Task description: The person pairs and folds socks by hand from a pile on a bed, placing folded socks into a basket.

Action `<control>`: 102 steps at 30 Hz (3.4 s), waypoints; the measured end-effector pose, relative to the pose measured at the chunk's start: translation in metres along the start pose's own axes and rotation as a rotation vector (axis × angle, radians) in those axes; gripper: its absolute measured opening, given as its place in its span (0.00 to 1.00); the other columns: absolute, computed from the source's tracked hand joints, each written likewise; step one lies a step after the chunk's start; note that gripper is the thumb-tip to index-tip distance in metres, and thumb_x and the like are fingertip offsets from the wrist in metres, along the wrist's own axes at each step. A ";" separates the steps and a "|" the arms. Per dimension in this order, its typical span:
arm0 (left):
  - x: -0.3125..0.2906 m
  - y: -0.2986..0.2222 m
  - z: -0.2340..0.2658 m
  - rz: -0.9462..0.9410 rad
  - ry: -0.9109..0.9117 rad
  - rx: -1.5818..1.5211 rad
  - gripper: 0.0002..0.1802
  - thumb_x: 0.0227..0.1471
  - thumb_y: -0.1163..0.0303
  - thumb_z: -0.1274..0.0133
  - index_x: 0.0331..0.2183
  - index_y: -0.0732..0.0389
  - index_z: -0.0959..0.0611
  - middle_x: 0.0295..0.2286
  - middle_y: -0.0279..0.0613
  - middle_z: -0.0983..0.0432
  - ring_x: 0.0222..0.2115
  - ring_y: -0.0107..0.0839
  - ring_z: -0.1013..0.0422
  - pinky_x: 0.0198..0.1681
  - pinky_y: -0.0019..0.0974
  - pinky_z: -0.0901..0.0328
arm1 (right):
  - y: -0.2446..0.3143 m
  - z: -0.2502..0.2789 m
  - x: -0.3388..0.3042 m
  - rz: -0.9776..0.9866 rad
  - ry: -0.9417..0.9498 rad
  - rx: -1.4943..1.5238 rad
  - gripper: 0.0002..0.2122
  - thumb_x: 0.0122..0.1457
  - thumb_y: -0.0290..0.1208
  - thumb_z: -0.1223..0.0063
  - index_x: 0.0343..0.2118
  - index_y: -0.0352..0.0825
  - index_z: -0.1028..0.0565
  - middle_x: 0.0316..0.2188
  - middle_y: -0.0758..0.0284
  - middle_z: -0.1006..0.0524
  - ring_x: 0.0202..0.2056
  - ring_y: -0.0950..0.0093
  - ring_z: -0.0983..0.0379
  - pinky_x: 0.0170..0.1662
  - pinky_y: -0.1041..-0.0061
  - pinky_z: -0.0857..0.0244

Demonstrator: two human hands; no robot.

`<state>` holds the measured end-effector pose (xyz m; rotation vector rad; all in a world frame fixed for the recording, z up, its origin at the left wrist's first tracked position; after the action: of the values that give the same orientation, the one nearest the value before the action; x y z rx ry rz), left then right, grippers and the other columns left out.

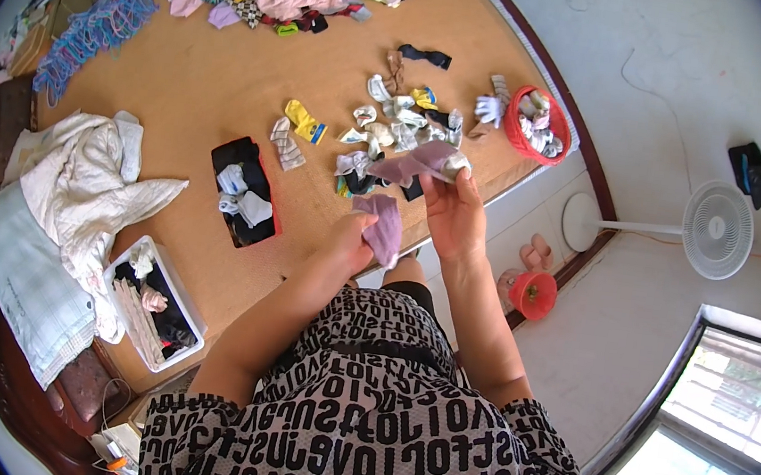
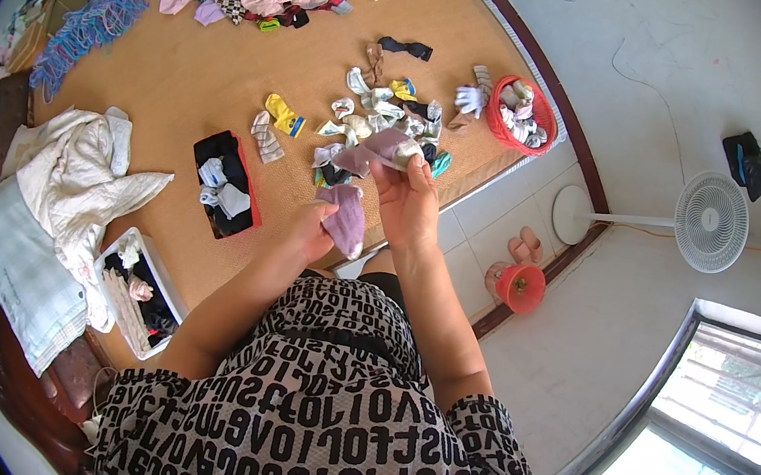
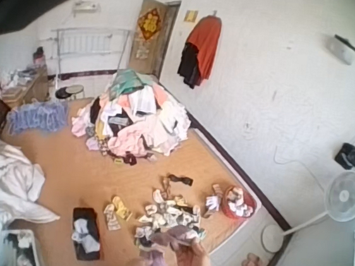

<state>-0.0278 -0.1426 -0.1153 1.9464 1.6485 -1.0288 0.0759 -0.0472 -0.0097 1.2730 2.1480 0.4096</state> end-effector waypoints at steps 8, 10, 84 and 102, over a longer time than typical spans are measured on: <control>-0.001 -0.007 -0.022 -0.150 0.168 -0.172 0.23 0.60 0.56 0.71 0.49 0.63 0.37 0.48 0.44 0.37 0.50 0.36 0.39 0.54 0.42 0.44 | -0.019 0.018 -0.019 -0.242 -0.123 0.116 0.12 0.63 0.29 0.68 0.43 0.25 0.37 0.40 0.56 0.29 0.43 0.63 0.31 0.50 0.69 0.34; -0.014 -0.016 -0.034 -0.131 0.200 -0.243 0.28 0.59 0.51 0.72 0.52 0.61 0.40 0.50 0.45 0.39 0.52 0.40 0.42 0.56 0.44 0.48 | -0.029 0.034 -0.030 -0.231 -0.219 0.002 0.12 0.62 0.28 0.67 0.42 0.26 0.37 0.40 0.57 0.29 0.41 0.65 0.30 0.49 0.69 0.33; -0.005 -0.043 -0.018 -0.160 0.095 0.264 0.22 0.51 0.59 0.51 0.46 0.60 0.30 0.42 0.43 0.30 0.44 0.38 0.34 0.51 0.46 0.43 | 0.009 0.036 -0.056 -0.195 0.274 -1.397 0.15 0.50 0.34 0.42 0.36 0.29 0.27 0.26 0.69 0.25 0.29 0.82 0.32 0.34 0.81 0.37; 0.046 -0.033 0.014 -0.328 -0.038 0.258 0.28 0.49 0.62 0.46 0.48 0.63 0.36 0.33 0.40 0.27 0.29 0.33 0.27 0.33 0.33 0.30 | 0.006 0.028 -0.056 -0.371 0.114 -1.261 0.13 0.53 0.33 0.46 0.34 0.28 0.28 0.24 0.72 0.28 0.25 0.85 0.35 0.26 0.83 0.40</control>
<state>-0.0619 -0.1138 -0.1533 1.8289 1.9380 -1.4557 0.1178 -0.0935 -0.0091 0.1330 1.5659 1.3762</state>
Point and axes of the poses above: each hand's wrist, its own x-axis towards the middle knuckle, its own z-axis out of the back of the hand, y = z × x, the point moved 1 cm from there along x, towards the middle knuckle
